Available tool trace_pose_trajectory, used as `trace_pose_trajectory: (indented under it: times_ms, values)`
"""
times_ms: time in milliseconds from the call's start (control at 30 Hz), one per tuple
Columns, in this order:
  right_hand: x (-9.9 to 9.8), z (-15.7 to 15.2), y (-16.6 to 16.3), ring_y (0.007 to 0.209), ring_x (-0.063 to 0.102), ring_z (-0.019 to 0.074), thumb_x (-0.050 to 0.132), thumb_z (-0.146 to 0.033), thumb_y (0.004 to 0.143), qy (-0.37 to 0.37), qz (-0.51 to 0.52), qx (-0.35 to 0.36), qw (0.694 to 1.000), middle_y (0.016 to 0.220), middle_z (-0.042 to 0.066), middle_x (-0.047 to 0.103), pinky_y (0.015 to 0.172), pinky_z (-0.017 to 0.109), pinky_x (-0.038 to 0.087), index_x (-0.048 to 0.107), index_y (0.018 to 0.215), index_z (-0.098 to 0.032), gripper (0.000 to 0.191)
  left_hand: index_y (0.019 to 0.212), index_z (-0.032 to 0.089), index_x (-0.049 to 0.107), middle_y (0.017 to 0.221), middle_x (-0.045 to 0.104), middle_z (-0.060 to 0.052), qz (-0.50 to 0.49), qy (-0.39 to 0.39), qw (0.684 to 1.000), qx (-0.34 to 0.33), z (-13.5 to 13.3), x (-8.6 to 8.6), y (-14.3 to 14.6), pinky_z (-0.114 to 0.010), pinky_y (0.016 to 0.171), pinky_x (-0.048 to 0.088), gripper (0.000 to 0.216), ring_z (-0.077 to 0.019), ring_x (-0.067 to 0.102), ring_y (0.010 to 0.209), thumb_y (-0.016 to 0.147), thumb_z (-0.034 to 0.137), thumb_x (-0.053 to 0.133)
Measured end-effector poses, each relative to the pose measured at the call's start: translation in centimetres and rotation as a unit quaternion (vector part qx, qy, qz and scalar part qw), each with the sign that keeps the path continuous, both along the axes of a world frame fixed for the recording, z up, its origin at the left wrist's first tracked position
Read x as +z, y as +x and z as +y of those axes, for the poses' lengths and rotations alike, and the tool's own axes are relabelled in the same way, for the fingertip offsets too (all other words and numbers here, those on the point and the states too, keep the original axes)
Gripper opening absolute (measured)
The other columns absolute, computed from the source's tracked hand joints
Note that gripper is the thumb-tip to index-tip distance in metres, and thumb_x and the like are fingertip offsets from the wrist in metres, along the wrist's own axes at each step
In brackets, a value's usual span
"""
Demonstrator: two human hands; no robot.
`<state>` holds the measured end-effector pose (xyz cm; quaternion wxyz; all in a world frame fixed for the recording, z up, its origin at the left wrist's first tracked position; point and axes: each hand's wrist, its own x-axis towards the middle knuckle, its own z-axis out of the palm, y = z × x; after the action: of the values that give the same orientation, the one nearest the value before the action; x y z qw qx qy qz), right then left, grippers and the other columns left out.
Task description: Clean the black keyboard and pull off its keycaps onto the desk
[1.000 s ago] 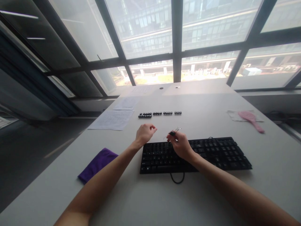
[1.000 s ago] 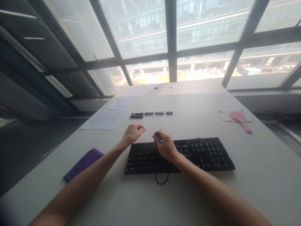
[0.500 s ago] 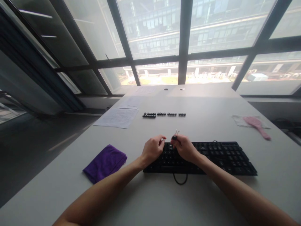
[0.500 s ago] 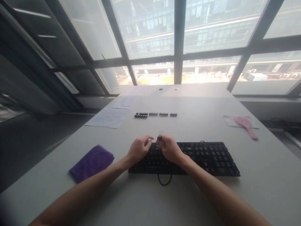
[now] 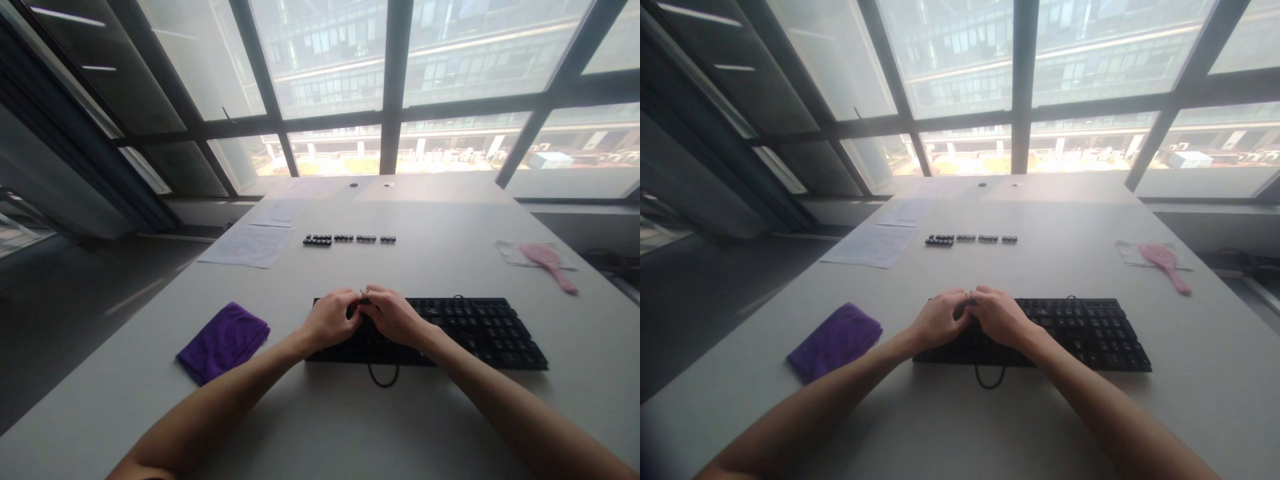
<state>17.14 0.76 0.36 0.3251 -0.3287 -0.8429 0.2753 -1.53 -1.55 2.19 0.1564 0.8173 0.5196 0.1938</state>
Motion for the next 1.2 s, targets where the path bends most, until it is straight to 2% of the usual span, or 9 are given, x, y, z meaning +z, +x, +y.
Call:
trace_pose_trajectory:
  times_ms: [300,433,567,667,867,1000,1200]
  values:
    - [-0.3,0.1,0.1,0.07,0.052,0.0163,0.052,-0.018,0.095,0.015,-0.014,-0.013,1.0,0.077,0.003,0.059,0.065,0.027,0.037,0.056,0.078,-0.019,0.018,0.093,0.023,0.07,0.089,0.067,-0.004,-0.005,-0.035,0.999,-0.004,-0.2,0.4,0.4,-0.028,0.078,0.048,0.019,-0.0205,0.062,0.088,0.084,0.021,0.054]
    - [-1.2,0.1,0.1,0.067,0.051,0.0156,0.052,-0.021,0.096,0.006,0.027,-0.035,0.999,0.074,0.001,0.057,0.064,0.027,0.038,0.055,0.076,-0.02,0.021,0.089,0.023,0.069,0.09,0.065,-0.002,0.002,-0.033,0.999,-0.016,-0.1,0.4,0.3,-0.027,0.076,0.047,0.013,-0.0186,0.062,0.085,0.087,0.031,0.059]
    - [-1.7,0.1,0.3,0.068,0.053,0.0156,0.053,-0.024,0.097,-0.014,0.061,-0.029,0.998,0.074,0.001,0.059,0.065,0.027,0.039,0.057,0.075,-0.019,0.023,0.083,0.022,0.067,0.088,0.064,0.0,0.012,-0.035,0.999,-0.007,0.2,0.0,0.3,-0.026,0.068,0.043,0.019,-0.0162,0.061,0.079,0.089,0.039,0.061]
    - [-1.5,0.1,0.4,0.071,0.054,0.0158,0.052,-0.024,0.097,-0.014,0.08,-0.016,0.997,0.076,0.002,0.061,0.067,0.028,0.04,0.059,0.077,-0.018,0.022,0.082,0.021,0.066,0.086,0.064,0.0,0.011,-0.015,1.0,-0.006,0.3,-0.5,0.3,-0.026,0.067,0.041,0.018,-0.0152,0.06,0.076,0.091,0.036,0.061]
    - [-1.6,0.3,0.4,0.065,0.05,0.0151,0.055,-0.025,0.096,0.004,0.116,-0.059,0.992,0.068,0.0,0.057,0.064,0.028,0.039,0.057,0.073,-0.018,0.023,0.095,0.021,0.065,0.091,0.062,-0.002,-0.03,0.055,0.997,-0.032,-0.2,-1.7,0.5,-0.027,0.077,0.045,0.02,-0.0162,0.06,0.084,0.1,0.033,0.05]
    - [-1.7,0.4,0.3,0.07,0.054,0.017,0.054,-0.024,0.096,0.017,0.14,-0.074,0.987,0.074,0.003,0.061,0.068,0.03,0.042,0.06,0.078,-0.018,0.02,0.102,0.021,0.063,0.098,0.062,-0.004,-0.068,0.08,0.994,-0.023,-0.3,-1.9,0.6,-0.028,0.08,0.047,0.016,-0.0171,0.06,0.089,0.099,0.031,0.051]
    - [-1.3,-0.1,-0.1,0.076,0.058,0.0181,0.048,-0.026,0.099,0.045,0.112,-0.061,0.991,0.082,0.006,0.062,0.075,0.031,0.046,0.06,0.081,-0.02,0.023,0.096,0.02,0.062,0.089,0.059,-0.003,-0.073,0.108,0.991,-0.005,-0.4,-1.9,0.7,-0.029,0.076,0.047,0.011,-0.0175,0.058,0.084,0.096,0.028,0.054]
